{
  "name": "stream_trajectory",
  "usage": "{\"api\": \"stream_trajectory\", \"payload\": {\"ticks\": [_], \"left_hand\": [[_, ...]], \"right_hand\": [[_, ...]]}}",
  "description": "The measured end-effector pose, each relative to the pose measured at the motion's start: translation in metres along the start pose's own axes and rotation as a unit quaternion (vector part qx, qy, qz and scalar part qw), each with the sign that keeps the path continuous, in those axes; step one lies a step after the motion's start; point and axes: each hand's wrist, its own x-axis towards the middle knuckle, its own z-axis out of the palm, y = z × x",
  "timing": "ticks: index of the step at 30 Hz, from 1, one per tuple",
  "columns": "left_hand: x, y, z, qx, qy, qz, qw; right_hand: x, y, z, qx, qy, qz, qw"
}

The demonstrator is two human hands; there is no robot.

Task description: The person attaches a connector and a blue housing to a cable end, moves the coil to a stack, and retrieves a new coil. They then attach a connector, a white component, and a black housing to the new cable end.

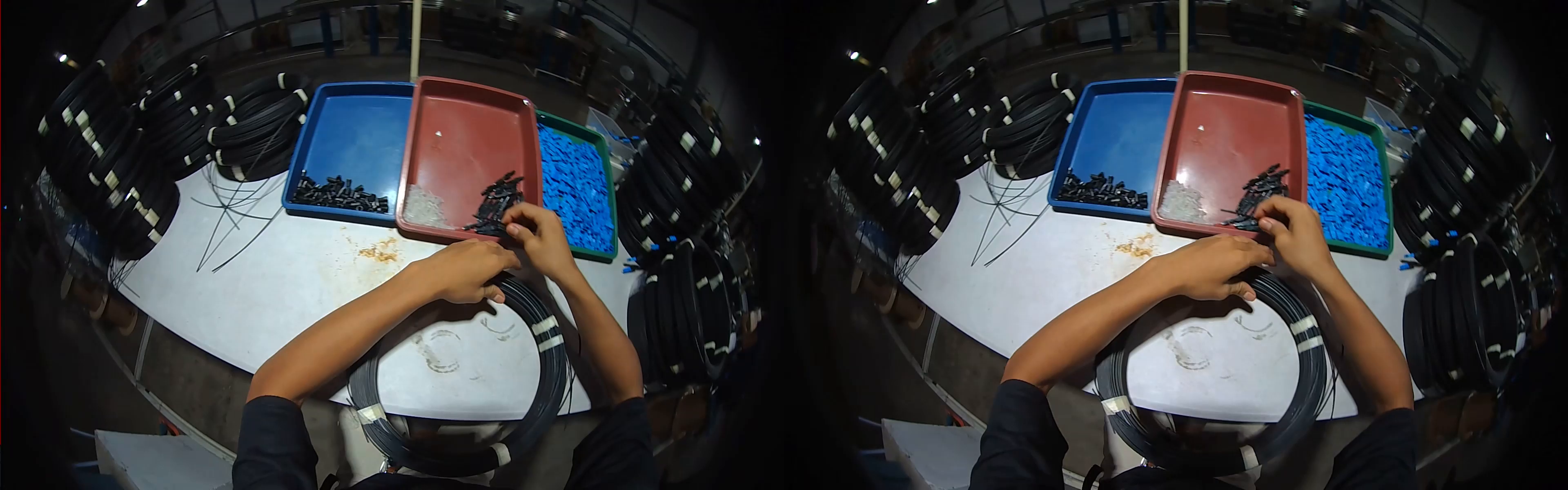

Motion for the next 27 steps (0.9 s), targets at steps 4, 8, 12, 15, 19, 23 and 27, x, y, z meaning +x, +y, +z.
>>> {"api": "stream_trajectory", "payload": {"ticks": [4, 8, 12, 15, 19, 23, 27], "left_hand": [[-0.049, 0.001, -0.045, 0.054, 0.028, -0.017, 0.998], [-0.125, -0.039, -0.087, 0.16, 0.107, -0.137, 0.972], [-0.183, -0.077, -0.112, 0.208, 0.166, -0.239, 0.934], [-0.193, -0.102, -0.119, 0.217, 0.208, -0.274, 0.914], [-0.172, -0.13, -0.121, 0.222, 0.197, -0.283, 0.912], [-0.143, -0.147, -0.123, 0.263, 0.16, -0.266, 0.914], [-0.128, -0.161, -0.133, 0.311, 0.134, -0.209, 0.918]], "right_hand": [[-0.016, 0.002, 0.017, -0.029, -0.012, -0.047, 0.998], [-0.022, -0.004, 0.026, -0.025, -0.032, -0.058, 0.997], [-0.024, -0.007, 0.025, -0.004, -0.037, -0.059, 0.998], [-0.026, 0.0, 0.024, -0.019, -0.057, -0.086, 0.994], [-0.019, -0.002, 0.026, -0.023, -0.064, -0.174, 0.982], [-0.023, -0.002, 0.022, -0.03, -0.084, -0.138, 0.986], [-0.024, -0.003, 0.021, -0.04, -0.07, -0.158, 0.984]]}}
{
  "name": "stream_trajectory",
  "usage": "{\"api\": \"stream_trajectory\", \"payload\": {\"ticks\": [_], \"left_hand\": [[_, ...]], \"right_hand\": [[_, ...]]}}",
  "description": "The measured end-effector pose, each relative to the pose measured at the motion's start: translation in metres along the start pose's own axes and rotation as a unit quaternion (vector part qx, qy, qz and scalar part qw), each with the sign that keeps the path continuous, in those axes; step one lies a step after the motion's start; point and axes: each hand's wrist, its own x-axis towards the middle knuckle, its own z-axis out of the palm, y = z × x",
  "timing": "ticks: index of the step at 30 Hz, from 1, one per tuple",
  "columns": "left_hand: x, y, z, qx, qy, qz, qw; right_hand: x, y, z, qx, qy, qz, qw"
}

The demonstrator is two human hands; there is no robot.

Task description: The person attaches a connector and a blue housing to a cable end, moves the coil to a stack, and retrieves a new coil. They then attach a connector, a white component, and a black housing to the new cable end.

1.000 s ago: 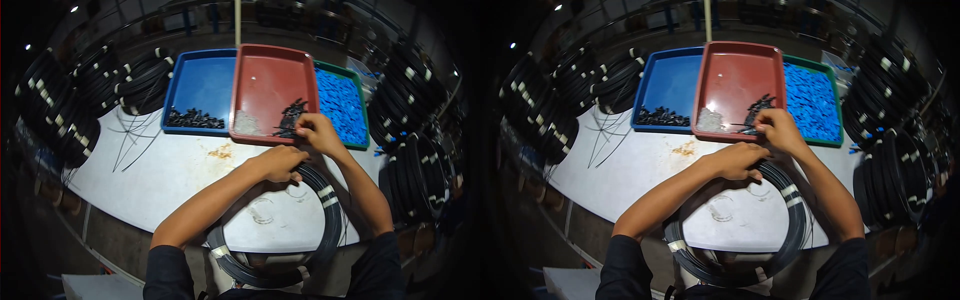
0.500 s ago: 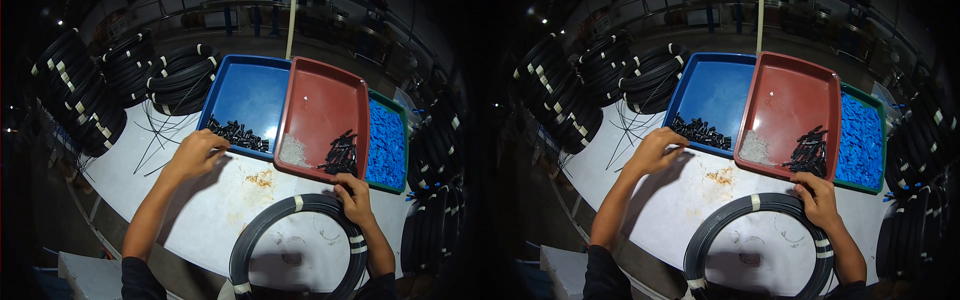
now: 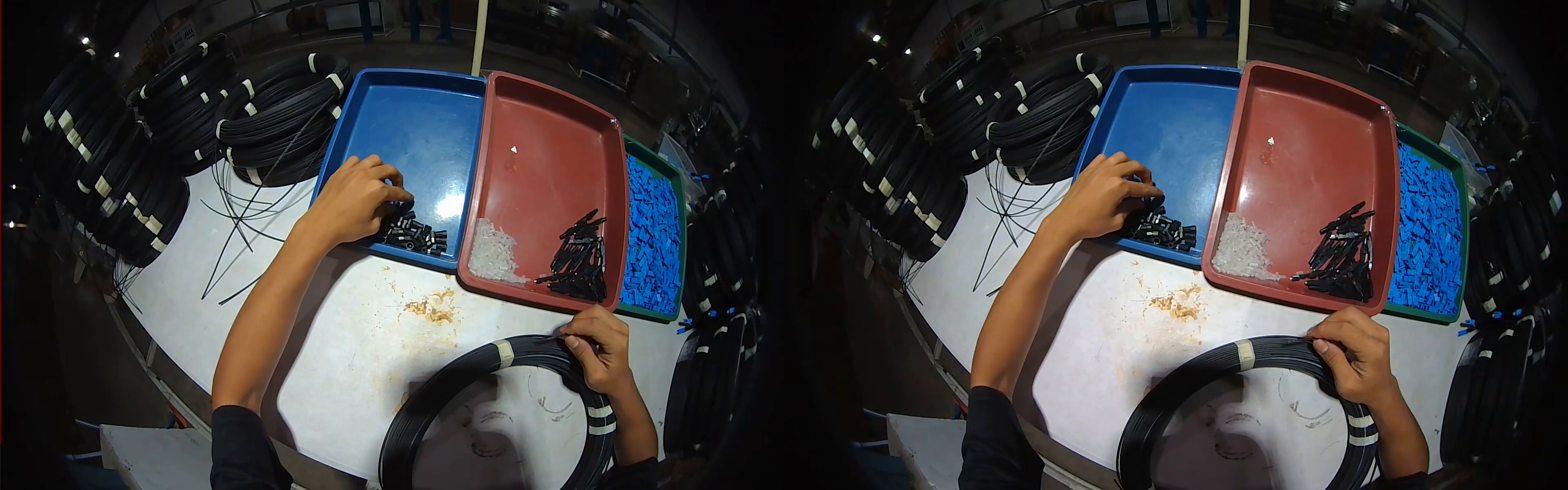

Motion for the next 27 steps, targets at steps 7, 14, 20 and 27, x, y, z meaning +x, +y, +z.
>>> {"api": "stream_trajectory", "payload": {"ticks": [7, 14, 20, 27], "left_hand": [[0.007, -0.008, -0.002, 0.074, -0.059, -0.017, 0.995], [-0.006, -0.002, -0.003, 0.015, -0.039, -0.015, 0.999], [0.0, 0.02, 0.009, -0.085, -0.007, 0.053, 0.995], [0.008, 0.021, 0.01, 0.025, -0.04, 0.059, 0.997]], "right_hand": [[-0.006, 0.004, 0.005, 0.033, 0.022, 0.05, 0.998], [-0.004, 0.005, 0.003, 0.027, 0.009, 0.04, 0.999], [-0.004, 0.004, 0.004, 0.032, 0.007, 0.055, 0.998], [-0.004, 0.003, 0.003, 0.041, -0.002, 0.076, 0.996]]}}
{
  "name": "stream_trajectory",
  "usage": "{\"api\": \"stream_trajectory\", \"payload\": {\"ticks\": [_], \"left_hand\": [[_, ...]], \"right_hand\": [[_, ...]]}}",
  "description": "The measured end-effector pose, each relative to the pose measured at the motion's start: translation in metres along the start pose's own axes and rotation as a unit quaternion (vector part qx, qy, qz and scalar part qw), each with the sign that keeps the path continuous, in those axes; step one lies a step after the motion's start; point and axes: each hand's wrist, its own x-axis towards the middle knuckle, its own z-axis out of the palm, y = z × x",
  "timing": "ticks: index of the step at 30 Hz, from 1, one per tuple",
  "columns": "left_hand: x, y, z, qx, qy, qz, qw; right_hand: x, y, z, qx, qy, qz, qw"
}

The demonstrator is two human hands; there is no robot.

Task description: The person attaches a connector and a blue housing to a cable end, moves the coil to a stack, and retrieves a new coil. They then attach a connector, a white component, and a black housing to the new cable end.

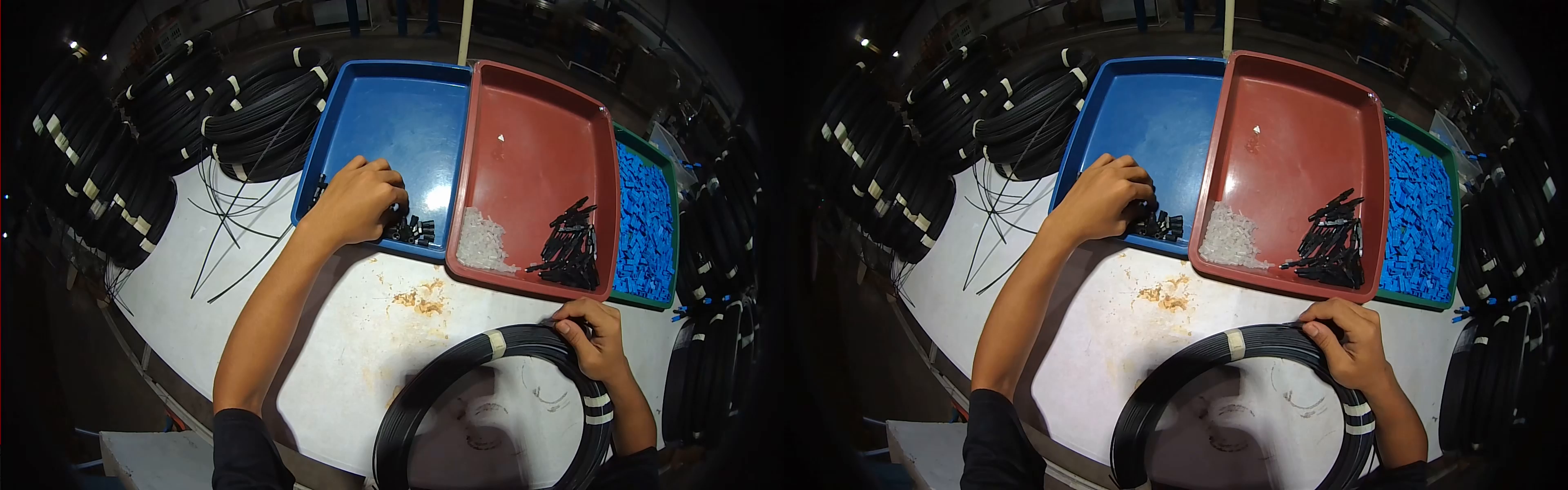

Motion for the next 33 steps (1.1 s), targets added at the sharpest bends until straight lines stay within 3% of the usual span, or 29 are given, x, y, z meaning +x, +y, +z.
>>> {"api": "stream_trajectory", "payload": {"ticks": [3, 9, 11, 15, 19, 23, 24, 29, 33], "left_hand": [[-0.002, -0.003, -0.002, 0.017, -0.008, -0.013, 1.0], [-0.015, 0.004, -0.008, -0.063, 0.137, -0.028, 0.988], [-0.017, 0.017, -0.011, -0.174, 0.18, -0.072, 0.965], [-0.014, 0.058, -0.006, -0.337, 0.255, -0.072, 0.903], [-0.01, 0.107, 0.014, -0.524, 0.246, -0.08, 0.812], [-0.004, 0.158, 0.026, -0.632, 0.23, -0.106, 0.732], [-0.002, 0.171, 0.024, -0.647, 0.233, -0.112, 0.717], [-0.001, 0.178, 0.027, -0.647, 0.237, -0.104, 0.717], [0.0, 0.198, 0.027, -0.642, 0.2, -0.078, 0.736]], "right_hand": [[0.0, 0.001, 0.0, 0.004, 0.001, 0.002, 1.0], [0.006, -0.003, -0.001, -0.029, -0.01, -0.031, 0.999], [0.007, -0.004, -0.001, -0.032, -0.006, -0.03, 0.999], [0.007, 0.0, -0.002, -0.016, 0.002, -0.026, 1.0], [0.002, 0.0, -0.012, 0.061, 0.035, 0.13, 0.989], [-0.012, -0.007, -0.022, 0.024, 0.09, 0.153, 0.984], [-0.016, -0.006, -0.021, 0.069, 0.112, 0.176, 0.976], [-0.022, 0.018, -0.007, 0.275, 0.224, 0.133, 0.925], [-0.028, 0.014, -0.016, 0.222, 0.206, 0.099, 0.948]]}}
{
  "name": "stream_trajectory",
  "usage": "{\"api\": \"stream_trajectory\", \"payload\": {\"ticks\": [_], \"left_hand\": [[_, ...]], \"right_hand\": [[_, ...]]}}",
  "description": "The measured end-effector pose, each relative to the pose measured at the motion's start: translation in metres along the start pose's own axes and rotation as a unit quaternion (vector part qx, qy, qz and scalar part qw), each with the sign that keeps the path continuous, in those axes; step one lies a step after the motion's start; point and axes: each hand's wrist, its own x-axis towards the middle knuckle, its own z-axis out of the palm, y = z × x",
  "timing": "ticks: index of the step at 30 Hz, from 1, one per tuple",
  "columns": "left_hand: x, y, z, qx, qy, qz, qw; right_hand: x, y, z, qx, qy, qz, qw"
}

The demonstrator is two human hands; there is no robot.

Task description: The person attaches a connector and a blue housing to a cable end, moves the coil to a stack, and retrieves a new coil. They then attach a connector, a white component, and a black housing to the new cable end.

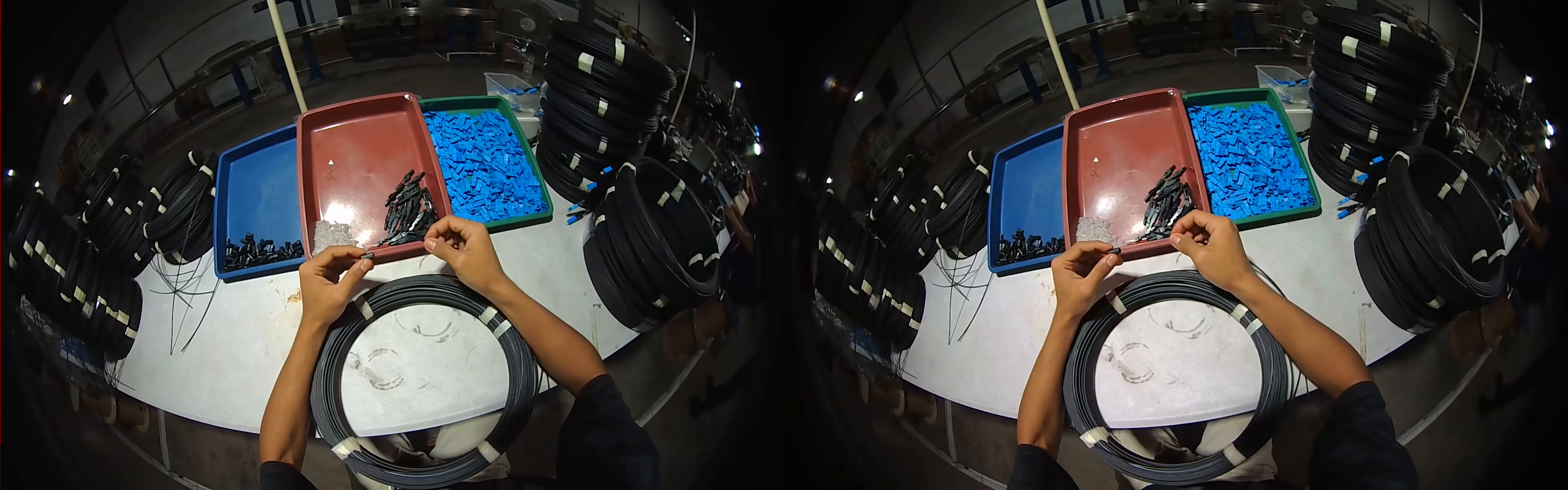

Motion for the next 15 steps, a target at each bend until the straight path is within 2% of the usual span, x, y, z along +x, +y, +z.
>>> {"api": "stream_trajectory", "payload": {"ticks": [1, 4, 5, 6, 8, 10, 12, 15], "left_hand": [[0.003, 0.002, 0.005, -0.003, -0.005, -0.003, 1.0], [0.008, 0.005, 0.011, -0.013, -0.023, -0.01, 1.0], [0.007, 0.004, 0.012, -0.005, -0.032, -0.004, 0.999], [0.007, 0.003, 0.012, 0.003, -0.043, 0.001, 0.999], [0.004, 0.001, 0.01, 0.018, -0.059, 0.007, 0.998], [0.001, 0.0, 0.01, 0.029, -0.075, 0.012, 0.997], [-0.001, 0.004, 0.008, 0.032, -0.077, 0.009, 0.996], [0.001, 0.008, 0.01, 0.041, -0.095, 0.015, 0.995]], "right_hand": [[0.005, -0.001, -0.003, -0.033, -0.009, -0.047, 0.998], [-0.001, -0.002, -0.012, -0.109, -0.003, -0.1, 0.989], [-0.005, -0.005, -0.014, -0.121, -0.011, -0.077, 0.99], [-0.007, -0.004, -0.014, -0.121, -0.012, -0.072, 0.99], [-0.008, -0.003, -0.013, -0.114, -0.029, -0.141, 0.983], [-0.01, -0.01, -0.013, -0.124, -0.024, -0.153, 0.98], [-0.012, -0.014, -0.013, -0.146, -0.03, -0.213, 0.966], [-0.015, -0.013, -0.014, -0.156, -0.036, -0.218, 0.963]]}}
